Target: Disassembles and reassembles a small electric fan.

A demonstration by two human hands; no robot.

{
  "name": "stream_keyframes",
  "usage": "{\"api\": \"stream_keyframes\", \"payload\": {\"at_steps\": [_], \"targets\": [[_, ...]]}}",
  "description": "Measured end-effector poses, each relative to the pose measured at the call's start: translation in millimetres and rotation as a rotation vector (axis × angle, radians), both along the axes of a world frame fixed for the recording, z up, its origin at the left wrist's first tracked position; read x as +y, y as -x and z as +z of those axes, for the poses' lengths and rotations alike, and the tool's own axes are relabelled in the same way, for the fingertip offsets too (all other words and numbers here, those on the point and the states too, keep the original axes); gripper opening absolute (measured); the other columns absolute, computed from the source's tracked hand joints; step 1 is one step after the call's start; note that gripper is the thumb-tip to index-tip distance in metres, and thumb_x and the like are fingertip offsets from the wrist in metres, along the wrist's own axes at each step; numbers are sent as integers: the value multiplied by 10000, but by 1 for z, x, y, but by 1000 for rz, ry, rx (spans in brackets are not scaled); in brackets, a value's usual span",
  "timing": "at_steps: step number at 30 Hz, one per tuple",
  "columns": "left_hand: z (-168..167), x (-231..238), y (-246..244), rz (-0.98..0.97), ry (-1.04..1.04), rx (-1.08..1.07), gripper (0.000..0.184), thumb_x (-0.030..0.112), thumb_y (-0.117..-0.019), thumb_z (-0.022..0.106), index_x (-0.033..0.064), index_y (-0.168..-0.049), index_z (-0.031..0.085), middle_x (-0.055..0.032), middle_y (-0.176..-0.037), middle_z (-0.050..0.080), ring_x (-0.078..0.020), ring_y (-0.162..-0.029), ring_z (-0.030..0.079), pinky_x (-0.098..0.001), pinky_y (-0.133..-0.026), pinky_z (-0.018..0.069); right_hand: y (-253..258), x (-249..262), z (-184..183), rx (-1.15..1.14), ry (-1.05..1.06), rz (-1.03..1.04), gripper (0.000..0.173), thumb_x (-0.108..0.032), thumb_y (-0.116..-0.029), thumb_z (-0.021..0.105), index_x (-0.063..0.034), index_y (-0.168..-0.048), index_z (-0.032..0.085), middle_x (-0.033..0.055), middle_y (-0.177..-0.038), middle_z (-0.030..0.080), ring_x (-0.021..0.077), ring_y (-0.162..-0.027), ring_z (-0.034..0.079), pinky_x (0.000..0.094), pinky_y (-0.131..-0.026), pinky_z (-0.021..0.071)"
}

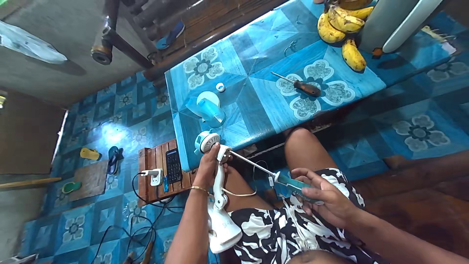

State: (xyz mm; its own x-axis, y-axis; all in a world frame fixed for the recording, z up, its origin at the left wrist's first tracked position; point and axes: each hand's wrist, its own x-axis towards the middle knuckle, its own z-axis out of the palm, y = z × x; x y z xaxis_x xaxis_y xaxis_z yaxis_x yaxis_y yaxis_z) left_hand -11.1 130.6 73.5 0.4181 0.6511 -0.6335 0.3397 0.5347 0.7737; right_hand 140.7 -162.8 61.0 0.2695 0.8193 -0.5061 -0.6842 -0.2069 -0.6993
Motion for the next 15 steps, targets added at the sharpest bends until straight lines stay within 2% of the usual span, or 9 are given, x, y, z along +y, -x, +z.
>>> {"api": "stream_keyframes", "payload": {"at_steps": [2,3,4,7,9,10,12,14,15], "targets": [[0,0,0,4,4,-2,481,403,-1112,342,7,-1066,610,-127,-740,671,-163,-491,608,-271,-436,527,-5,2,5,71,61,63,441,-361,-1028,369,-143,-1397,471,69,-916,676,101,-509,588,235,-422,502],[1,0,0,6,6,-7,485,403,-1112,341,4,-1069,613,-130,-742,672,-166,-492,609,-270,-434,526,-8,4,8,80,104,109,500,-384,-1077,195,-150,-1424,469,84,-899,697,92,-458,547,220,-387,458],[1,0,0,5,7,-7,489,408,-1111,340,4,-1070,612,-129,-746,673,-165,-493,609,-269,-433,524,-10,5,11,69,136,134,532,-352,-1085,131,-151,-1436,476,92,-884,705,89,-429,514,214,-369,422],[0,0,0,7,-3,-5,496,411,-1111,337,4,-1067,616,-129,-751,680,-165,-495,610,-270,-436,524,-14,8,12,-86,130,139,418,-165,-985,390,-139,-1394,477,42,-930,657,75,-518,545,212,-429,448],[1,-1,0,6,0,5,497,417,-1111,337,6,-1080,615,-124,-745,677,-162,-495,609,-273,-441,528,-14,9,11,-142,96,126,613,-85,-805,616,-134,-1392,447,18,-989,625,106,-615,603,262,-498,526],[1,-1,-1,5,1,9,495,417,-1111,336,8,-1089,613,-118,-737,674,-158,-494,605,-273,-443,525,-15,10,11,-133,85,133,680,-65,-760,654,-130,-1400,431,25,-1002,620,125,-632,627,284,-505,554],[1,-1,-1,6,1,11,490,422,-1109,340,13,-1083,610,-115,-724,671,-155,-487,603,-275,-438,527,-16,11,11,-77,72,174,570,-132,-849,615,-134,-1390,435,27,-959,629,128,-611,637,279,-485,557],[0,0,-1,6,4,6,492,425,-1107,348,9,-1079,610,-122,-727,671,-162,-484,604,-281,-434,527,-19,12,9,-23,68,243,409,-267,-1013,398,-148,-1400,454,54,-899,651,124,-553,616,257,-453,525],[-1,0,-1,5,7,1,489,422,-1106,351,11,-1070,613,-119,-727,669,-163,-484,605,-281,-434,529,-21,13,9,-6,65,287,436,-290,-1050,288,-154,-1431,450,79,-915,677,131,-546,614,252,-449,511]]}}
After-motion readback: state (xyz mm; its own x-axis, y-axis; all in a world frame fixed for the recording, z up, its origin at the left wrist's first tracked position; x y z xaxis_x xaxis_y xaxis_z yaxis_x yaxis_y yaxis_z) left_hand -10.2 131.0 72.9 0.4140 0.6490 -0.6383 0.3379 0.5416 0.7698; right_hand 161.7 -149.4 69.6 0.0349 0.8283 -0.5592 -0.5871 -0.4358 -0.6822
